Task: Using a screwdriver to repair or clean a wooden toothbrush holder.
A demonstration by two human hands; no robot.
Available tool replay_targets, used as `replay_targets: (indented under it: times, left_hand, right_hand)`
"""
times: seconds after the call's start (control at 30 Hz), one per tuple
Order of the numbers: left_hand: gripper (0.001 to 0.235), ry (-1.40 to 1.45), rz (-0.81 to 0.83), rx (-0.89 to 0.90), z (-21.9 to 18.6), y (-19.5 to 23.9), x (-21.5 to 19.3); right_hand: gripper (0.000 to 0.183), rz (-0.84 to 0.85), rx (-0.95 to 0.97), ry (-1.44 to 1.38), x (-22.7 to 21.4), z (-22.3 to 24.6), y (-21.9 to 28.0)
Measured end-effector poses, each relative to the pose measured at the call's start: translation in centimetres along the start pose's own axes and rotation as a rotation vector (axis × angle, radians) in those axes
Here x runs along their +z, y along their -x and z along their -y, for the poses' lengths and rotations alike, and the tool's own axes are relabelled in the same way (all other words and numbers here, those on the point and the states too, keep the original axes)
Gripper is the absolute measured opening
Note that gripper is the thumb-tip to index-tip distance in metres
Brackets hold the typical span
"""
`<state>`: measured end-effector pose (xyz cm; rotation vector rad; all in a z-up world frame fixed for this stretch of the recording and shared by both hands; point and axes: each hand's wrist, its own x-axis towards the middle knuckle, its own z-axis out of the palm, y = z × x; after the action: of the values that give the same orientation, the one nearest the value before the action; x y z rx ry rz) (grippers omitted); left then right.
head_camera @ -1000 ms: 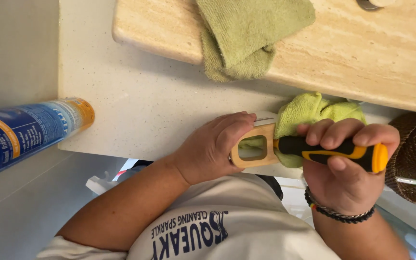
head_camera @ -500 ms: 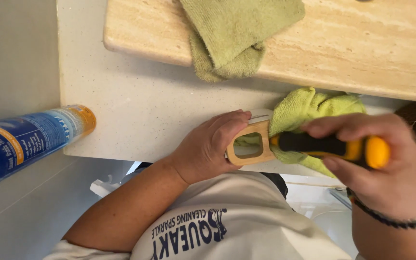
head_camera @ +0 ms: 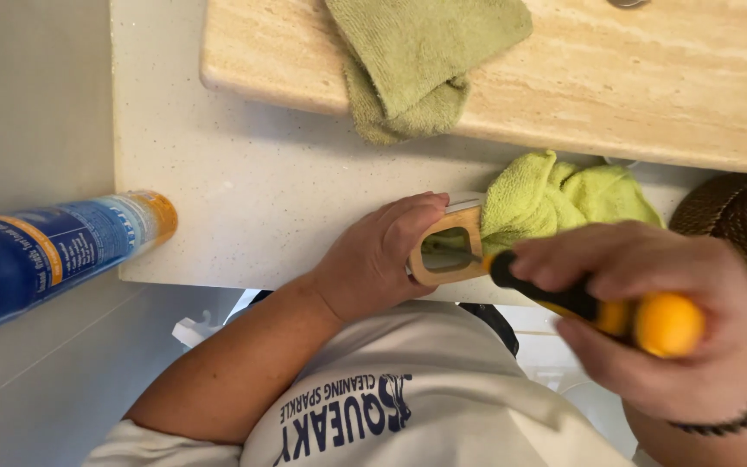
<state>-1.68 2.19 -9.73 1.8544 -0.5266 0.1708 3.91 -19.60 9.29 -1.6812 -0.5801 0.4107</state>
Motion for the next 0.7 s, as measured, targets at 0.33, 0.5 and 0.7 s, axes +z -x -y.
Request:
replay_targets:
  times: [0.33, 0.5, 0.7]
  left_hand:
    - [0.091, -0.012, -0.028, 0.019, 0.0, -0.5, -0.2]
    - [0.091, -0.007, -0.008, 0.005, 0.0, -0.4, -0.2]
    - [0.083, -0.01, -0.048, 0.019, 0.2, -0.4, 0.1]
  right_hand:
    - [0.045, -0.022, -0.017, 0.035, 3.7, -4.5, 0.0]
    - [0.045, -0.151, 0.032, -0.132, 4.6, -4.8, 0.5]
    - [0.044, -0.174, 0.093, -0.113, 5.1, -4.7, 1.5]
